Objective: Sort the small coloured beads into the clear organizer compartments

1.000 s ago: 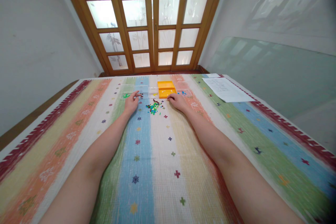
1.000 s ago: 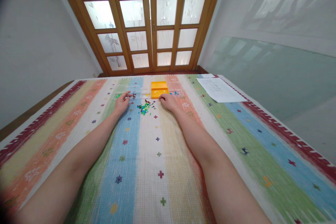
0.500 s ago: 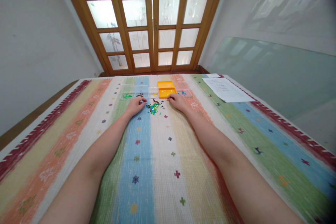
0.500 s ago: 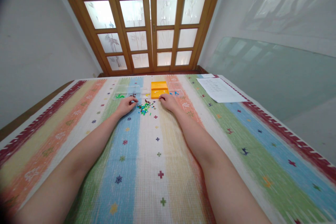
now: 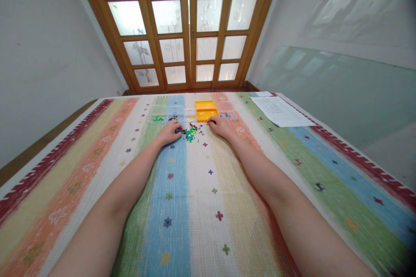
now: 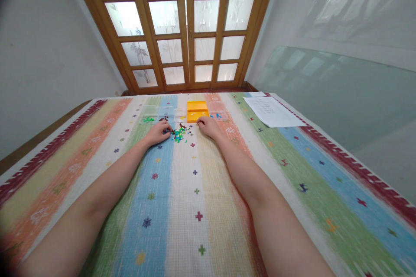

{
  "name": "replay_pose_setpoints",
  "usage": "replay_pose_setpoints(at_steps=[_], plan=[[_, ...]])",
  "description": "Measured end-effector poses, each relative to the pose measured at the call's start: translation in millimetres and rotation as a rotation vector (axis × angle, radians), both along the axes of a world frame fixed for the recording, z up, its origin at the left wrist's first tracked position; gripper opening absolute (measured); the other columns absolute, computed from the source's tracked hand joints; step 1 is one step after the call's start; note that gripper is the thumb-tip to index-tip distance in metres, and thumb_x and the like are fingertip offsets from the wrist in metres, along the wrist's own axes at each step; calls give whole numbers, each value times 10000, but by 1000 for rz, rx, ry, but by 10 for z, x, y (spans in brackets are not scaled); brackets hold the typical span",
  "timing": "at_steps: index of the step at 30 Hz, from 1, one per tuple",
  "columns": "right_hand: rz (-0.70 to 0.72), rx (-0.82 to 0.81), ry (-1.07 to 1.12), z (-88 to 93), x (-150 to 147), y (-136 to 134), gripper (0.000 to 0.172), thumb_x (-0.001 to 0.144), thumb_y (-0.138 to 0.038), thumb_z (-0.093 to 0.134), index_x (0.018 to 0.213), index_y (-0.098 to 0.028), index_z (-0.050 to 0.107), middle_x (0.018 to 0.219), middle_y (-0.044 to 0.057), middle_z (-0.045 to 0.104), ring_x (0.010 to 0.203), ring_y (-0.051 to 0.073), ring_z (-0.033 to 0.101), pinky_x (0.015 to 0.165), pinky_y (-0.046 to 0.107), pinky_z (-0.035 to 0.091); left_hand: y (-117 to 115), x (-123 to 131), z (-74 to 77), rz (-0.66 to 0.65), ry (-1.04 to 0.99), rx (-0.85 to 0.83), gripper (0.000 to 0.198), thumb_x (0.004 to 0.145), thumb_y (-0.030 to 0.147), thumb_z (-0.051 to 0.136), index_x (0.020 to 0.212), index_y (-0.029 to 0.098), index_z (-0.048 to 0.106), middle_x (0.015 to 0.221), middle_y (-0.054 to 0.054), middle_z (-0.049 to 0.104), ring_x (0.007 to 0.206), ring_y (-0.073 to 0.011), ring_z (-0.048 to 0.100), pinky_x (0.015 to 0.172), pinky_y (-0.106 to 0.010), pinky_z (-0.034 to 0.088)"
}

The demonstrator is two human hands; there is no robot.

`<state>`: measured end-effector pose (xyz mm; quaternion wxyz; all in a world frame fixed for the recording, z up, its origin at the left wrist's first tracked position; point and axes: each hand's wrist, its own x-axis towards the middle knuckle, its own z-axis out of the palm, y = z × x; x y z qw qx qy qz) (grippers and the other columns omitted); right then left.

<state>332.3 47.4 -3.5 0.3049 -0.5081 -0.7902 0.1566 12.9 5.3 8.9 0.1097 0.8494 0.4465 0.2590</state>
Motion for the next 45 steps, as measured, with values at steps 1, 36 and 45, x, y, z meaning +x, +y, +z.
replay_pose_setpoints(at_steps=[1,36,45], plan=[[1,1,-1,1,0,0,224,948,-130,563,979,-209,770,1062,55,786,1006,209,690,932,306,493,3,-1,-1,1,1,-5,151,812,195,617,913,220,727,1008,-62,632,911,-227,607,828,-356,505],[180,-40,134,135,-232,-216,89,894,-244,598,867,-204,673,836,6,697,768,162,602,720,258,444,41,-26,-35,-5,-47,2,87,841,222,614,851,219,700,895,-50,661,832,-220,601,816,-363,494],[-231,112,360,72,147,104,131,851,-265,523,895,-200,628,899,65,713,810,204,625,754,296,482,57,-26,-76,29,-81,-11,117,856,240,607,899,217,713,871,-42,671,784,-214,597,770,-347,480]])
